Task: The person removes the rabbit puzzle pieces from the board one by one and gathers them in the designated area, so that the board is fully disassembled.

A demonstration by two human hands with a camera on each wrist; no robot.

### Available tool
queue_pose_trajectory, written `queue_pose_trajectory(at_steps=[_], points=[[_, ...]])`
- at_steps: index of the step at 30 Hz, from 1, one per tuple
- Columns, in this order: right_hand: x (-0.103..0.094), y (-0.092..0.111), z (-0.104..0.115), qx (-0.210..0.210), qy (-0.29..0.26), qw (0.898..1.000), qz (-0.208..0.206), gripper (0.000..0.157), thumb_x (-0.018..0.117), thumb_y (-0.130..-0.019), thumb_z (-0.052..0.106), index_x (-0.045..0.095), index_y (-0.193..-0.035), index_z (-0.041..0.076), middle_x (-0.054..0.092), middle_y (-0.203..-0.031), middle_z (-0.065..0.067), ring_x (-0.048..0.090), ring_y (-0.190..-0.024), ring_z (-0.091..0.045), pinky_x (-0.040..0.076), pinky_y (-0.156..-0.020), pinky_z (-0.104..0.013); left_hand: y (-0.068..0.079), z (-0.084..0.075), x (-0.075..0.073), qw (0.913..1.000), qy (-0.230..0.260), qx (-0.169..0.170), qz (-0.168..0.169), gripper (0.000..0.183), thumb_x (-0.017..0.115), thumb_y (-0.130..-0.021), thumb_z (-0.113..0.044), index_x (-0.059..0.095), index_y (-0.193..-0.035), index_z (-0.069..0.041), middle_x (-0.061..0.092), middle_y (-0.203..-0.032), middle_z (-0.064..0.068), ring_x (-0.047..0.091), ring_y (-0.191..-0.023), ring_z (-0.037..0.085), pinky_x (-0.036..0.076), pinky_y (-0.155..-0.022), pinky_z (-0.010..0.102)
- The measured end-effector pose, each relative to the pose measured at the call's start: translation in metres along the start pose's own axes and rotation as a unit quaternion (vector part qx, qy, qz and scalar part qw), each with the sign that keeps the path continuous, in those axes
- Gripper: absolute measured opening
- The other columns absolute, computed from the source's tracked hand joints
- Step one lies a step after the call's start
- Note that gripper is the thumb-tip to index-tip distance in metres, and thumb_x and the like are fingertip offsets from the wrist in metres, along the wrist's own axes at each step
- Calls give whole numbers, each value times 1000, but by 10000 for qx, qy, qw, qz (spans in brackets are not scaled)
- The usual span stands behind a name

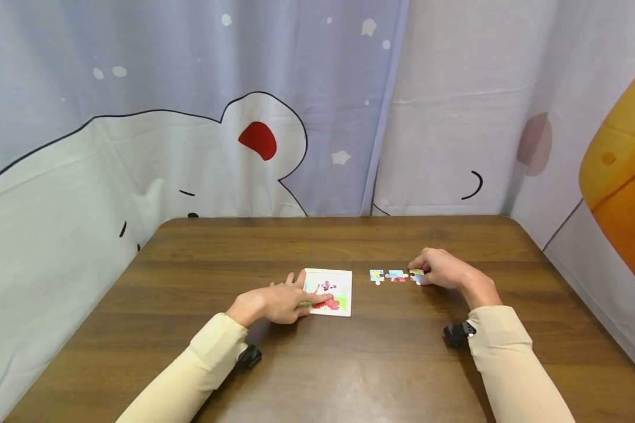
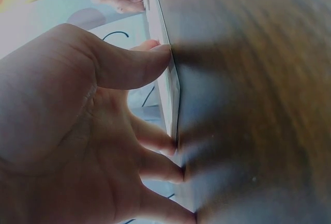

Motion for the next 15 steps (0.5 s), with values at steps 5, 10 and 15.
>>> queue_pose_trajectory(at_steps=[5, 10, 15], points=[[-3, 0, 1, -53, 19, 10000, 12, 34, 78, -83, 0, 72, -115, -5, 65, -109, -13, 64, -97, -32, 53, -81, -46, 1, 0, -2, 10000, -30, 39, -27, 57, 49, -105, -28, 30, -151, -57, 1, -164, 25, 15, -148, 46, 26, -106, 71], [-3, 1, 2, -37, -33, 10000, 2, 35, 78, -82, -1, 71, -116, -7, 64, -110, -14, 64, -97, -32, 53, -82, -46, 0, -1, -2, 9999, -78, 102, -60, 56, 48, -106, -30, 29, -151, -58, 1, -164, 25, 16, -148, 46, 28, -105, 72], [0, 1, 2, 85, -110, 9999, 39, 37, 80, -81, 1, 70, -116, -7, 64, -109, -14, 63, -98, -32, 52, -82, -45, 1, 2, 0, 9999, -64, 140, -58, 57, 49, -106, -29, 30, -151, -57, 2, -164, 26, 17, -147, 46, 28, -105, 72]])
Point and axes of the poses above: each hand's wrist, its own y-axis away from the middle knuckle, its own x-axis out of the palm, z = x × y, the point moved 3 cm from there along -y, towards the middle knuckle
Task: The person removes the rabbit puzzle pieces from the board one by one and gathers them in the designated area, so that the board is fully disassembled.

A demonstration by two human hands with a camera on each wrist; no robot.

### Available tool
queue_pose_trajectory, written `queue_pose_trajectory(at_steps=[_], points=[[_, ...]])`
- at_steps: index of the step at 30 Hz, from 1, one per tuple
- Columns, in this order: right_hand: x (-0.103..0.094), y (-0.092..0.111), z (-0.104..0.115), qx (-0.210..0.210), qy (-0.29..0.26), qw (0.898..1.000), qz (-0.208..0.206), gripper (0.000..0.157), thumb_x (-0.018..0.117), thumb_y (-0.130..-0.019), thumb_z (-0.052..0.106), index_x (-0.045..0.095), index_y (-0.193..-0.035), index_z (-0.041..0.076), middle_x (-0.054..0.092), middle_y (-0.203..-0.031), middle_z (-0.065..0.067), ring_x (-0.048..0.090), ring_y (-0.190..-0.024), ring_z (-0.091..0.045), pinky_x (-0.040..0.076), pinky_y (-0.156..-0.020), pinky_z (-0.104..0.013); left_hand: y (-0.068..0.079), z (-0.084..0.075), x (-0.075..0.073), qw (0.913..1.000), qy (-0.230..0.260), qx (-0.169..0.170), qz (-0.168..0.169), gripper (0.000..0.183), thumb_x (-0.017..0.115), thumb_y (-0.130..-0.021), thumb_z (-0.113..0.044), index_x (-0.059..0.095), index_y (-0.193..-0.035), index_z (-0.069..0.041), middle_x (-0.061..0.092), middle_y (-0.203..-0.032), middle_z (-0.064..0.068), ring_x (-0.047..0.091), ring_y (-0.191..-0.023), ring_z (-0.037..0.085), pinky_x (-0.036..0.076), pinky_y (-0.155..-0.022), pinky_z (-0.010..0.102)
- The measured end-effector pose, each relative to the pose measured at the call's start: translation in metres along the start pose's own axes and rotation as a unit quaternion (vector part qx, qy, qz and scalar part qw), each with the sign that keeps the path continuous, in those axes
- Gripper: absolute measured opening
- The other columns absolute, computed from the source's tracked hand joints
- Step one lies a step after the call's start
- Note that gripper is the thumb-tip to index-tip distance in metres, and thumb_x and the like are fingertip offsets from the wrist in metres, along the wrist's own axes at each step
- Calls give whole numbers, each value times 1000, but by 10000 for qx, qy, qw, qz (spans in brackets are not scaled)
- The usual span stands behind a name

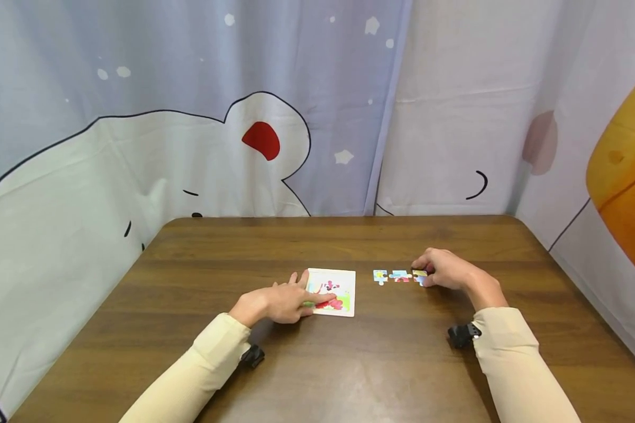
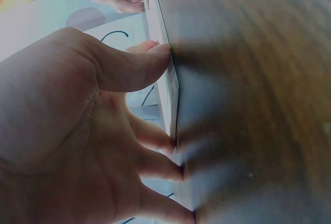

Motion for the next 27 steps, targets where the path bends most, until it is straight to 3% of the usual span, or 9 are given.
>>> queue_pose_trajectory(at_steps=[10, 19, 24, 27], points=[[0, 0, 0, 93, -49, 9999, 37, 36, 81, -79, -1, 70, -113, -9, 64, -106, -13, 63, -94, -28, 52, -78, -40, 1, 1, 0, 9999, 146, 32, -21, 55, 50, -106, -26, 35, -151, -54, 3, -163, 27, 18, -146, 48, 27, -105, 73], [-4, 1, -1, 87, -125, 9999, -76, 37, 80, -80, -2, 70, -114, -7, 67, -108, -15, 63, -95, -30, 52, -82, -45, 0, 2, -1, 9997, 223, 99, -83, 57, 52, -105, -26, 33, -151, -55, 4, -163, 28, 18, -146, 48, 26, -105, 73], [-8, 0, 7, 32, -104, 9991, -422, 36, 77, -84, -1, 68, -117, -9, 67, -111, -18, 64, -102, -36, 52, -87, -50, -1, 3, 0, 9992, 390, 67, -75, 54, 54, -104, -26, 39, -150, -51, 5, -163, 27, 16, -146, 48, 24, -105, 74], [-10, -7, 21, -228, -167, 9975, -654, 36, 75, -86, 0, 66, -119, -10, 66, -111, -20, 65, -103, -38, 52, -88, -51, 0, 3, 0, 9992, 395, 27, -83, 53, 55, -104, -26, 41, -149, -50, 6, -162, 27, 16, -146, 48, 24, -105, 74]])
Point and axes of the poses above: each hand's wrist, its own y-axis away from the middle knuckle, its own x-axis out of the palm, z = x × y, the point moved 3 cm from there along -y, towards the middle knuckle
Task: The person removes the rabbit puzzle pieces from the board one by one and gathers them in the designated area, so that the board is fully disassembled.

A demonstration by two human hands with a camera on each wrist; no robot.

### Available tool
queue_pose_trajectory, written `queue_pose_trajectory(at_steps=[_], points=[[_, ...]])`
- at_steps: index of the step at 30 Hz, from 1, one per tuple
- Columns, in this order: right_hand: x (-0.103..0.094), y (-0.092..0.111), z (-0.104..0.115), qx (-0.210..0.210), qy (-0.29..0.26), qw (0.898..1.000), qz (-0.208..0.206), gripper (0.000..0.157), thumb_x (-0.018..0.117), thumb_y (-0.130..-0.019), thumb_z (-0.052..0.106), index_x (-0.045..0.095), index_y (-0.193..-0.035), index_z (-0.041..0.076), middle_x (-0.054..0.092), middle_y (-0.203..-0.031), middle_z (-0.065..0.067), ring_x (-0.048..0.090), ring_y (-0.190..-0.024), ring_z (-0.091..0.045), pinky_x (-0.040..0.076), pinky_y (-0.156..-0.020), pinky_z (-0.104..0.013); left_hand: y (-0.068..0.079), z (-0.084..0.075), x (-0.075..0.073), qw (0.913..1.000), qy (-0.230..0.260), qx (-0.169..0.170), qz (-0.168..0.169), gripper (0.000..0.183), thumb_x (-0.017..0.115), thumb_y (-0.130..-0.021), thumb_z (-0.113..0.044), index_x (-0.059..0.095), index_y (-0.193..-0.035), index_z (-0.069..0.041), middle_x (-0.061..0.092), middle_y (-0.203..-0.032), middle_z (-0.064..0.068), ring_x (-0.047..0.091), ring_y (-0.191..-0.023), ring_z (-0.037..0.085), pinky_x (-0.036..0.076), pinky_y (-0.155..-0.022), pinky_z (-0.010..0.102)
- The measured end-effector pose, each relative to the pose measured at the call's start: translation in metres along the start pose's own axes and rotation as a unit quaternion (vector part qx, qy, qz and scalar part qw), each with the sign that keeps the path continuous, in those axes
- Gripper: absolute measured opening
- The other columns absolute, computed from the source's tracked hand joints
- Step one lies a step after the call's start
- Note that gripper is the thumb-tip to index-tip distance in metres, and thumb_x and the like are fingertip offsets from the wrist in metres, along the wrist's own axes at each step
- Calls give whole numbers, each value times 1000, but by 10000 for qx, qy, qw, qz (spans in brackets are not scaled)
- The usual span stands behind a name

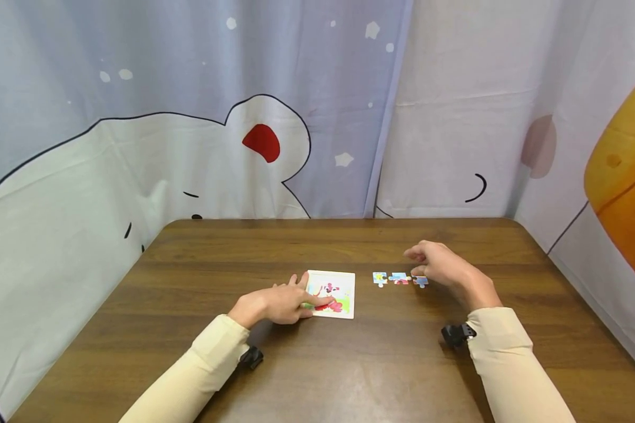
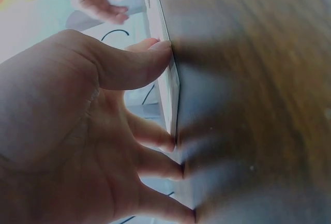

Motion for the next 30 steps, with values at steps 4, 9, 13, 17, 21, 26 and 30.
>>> queue_pose_trajectory(at_steps=[4, 9, 13, 17, 21, 26, 30], points=[[5, -15, 25, -248, -251, 9993, 79, 36, 73, -89, 0, 64, -123, -9, 66, -114, -20, 64, -104, -37, 52, -88, -50, 1, 0, 0, 10000, -24, -5, -5, 53, 54, -104, -26, 41, -149, -49, 6, -162, 28, 17, -146, 48, 25, -105, 74], [18, -34, 51, -211, -510, 9978, 354, 40, 73, -90, 2, 64, -127, -5, 65, -117, -20, 64, -99, -35, 54, -83, -46, 1, -1, 1, 10000, -40, 44, 8, 52, 54, -104, -27, 41, -150, -49, 6, -163, 27, 16, -146, 48, 25, -104, 74], [33, -51, 70, -329, -720, 9944, 700, 40, 72, -89, 0, 64, -128, -4, 65, -113, -18, 64, -90, -26, 54, -73, -35, 1, 0, 1, 10000, -37, -38, 50, 52, 54, -104, -28, 40, -149, -51, 6, -163, 27, 16, -146, 48, 25, -105, 74], [51, -65, 88, -561, -926, 9880, 1105, 39, 70, -88, -5, 64, -126, -7, 67, -110, -16, 63, -93, -20, 53, -77, -31, 2, 1, -1, 9999, -110, 14, 28, 52, 55, -104, -29, 41, -148, -51, 7, -162, 29, 19, -145, 50, 28, -103, 75], [68, -76, 100, -745, -955, 9827, 1403, 38, 69, -87, -7, 64, -124, -9, 69, -106, -14, 65, -95, -22, 54, -79, -30, 2, 2, 0, 9997, -134, 181, -70, 50, 56, -103, -28, 45, -146, -51, 9, -160, 33, 22, -143, 53, 30, -99, 77], [79, -83, 108, -727, -925, 9831, 1403, 38, 67, -87, -7, 64, -125, -8, 70, -105, -12, 65, -98, -24, 53, -80, -32, 4, 2, 0, 9996, 29, 283, -80, 48, 57, -103, -26, 49, -143, -51, 10, -159, 33, 20, -143, 52, 29, -99, 78], [83, -88, 112, -720, -992, 9837, 1318, 38, 66, -87, -8, 63, -125, -10, 69, -106, -14, 65, -98, -24, 53, -83, -33, 5, 1, -2, 9995, 12, 324, -23, 50, 57, -103, -25, 47, -144, -53, 8, -159, 33, 22, -143, 52, 30, -99, 77]])
Point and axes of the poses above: each hand's wrist, its own y-axis away from the middle knuckle, its own x-axis out of the palm, z = x × y, the point moved 3 cm from there along -y, towards the middle knuckle
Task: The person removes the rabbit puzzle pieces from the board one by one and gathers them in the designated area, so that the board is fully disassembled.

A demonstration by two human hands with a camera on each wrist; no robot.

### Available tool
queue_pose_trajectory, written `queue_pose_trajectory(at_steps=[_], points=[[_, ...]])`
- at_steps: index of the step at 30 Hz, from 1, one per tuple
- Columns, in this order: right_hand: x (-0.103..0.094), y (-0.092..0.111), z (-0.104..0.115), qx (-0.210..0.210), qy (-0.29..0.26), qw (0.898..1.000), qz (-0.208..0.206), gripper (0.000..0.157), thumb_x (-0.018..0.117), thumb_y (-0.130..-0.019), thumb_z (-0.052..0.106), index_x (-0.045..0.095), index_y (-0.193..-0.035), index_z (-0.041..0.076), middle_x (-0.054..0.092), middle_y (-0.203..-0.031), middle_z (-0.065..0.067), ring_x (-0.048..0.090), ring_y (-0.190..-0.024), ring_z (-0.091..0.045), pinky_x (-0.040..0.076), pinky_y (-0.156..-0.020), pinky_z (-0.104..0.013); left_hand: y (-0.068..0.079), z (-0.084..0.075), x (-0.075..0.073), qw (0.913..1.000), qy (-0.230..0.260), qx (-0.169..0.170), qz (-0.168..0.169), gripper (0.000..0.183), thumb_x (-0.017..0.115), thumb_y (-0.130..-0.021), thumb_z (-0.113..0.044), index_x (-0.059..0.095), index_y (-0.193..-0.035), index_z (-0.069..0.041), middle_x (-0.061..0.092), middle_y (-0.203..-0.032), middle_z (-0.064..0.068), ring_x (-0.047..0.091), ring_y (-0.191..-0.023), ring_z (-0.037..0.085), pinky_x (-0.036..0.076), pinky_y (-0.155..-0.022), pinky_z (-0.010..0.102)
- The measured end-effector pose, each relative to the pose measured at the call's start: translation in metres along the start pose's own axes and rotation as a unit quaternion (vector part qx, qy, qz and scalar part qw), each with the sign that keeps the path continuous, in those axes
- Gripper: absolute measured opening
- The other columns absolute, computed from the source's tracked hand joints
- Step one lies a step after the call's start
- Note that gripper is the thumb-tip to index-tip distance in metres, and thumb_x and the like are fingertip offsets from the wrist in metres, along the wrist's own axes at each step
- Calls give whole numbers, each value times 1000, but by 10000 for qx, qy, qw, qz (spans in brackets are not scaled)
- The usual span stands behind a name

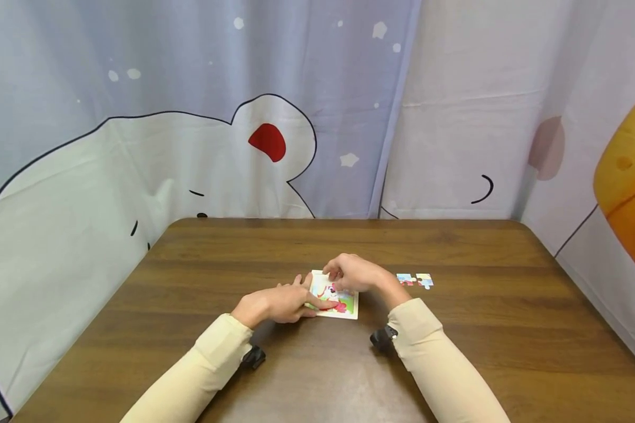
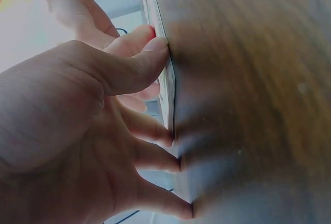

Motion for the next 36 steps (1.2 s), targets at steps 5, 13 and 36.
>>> queue_pose_trajectory(at_steps=[5, 13, 36], points=[[3, -5, 2, -53, -34, 10000, -41, 36, 67, -87, -9, 63, -123, -12, 71, -101, -11, 66, -95, -19, 54, -83, -31, -1, 0, -1, 10000, -15, -19, 30, 48, 57, -103, -27, 48, -143, -52, 9, -159, 33, 21, -143, 52, 30, -99, 77], [5, -9, 5, 2, 41, 9999, -120, 25, 68, -87, -9, 69, -113, -8, 71, -92, -9, 65, -87, -18, 52, -77, -27, -2, -1, -3, 10000, -21, -40, 48, 48, 57, -103, -28, 47, -143, -53, 7, -160, 32, 19, -143, 53, 29, -99, 78], [17, -14, 2, 136, -195, 9997, 72, 27, 70, -84, -8, 70, -111, -3, 69, -96, -6, 62, -83, -17, 52, -71, -28, -2, -2, -2, 10000, 66, 26, 3, 42, 56, -104, -25, 56, -140, -47, 11, -159, 31, 18, -143, 54, 28, -97, 79]])
Point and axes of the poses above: each hand's wrist, its own y-axis away from the middle knuckle, its own x-axis out of the palm, z = x × y, the point moved 3 cm from there along -y, towards the middle knuckle
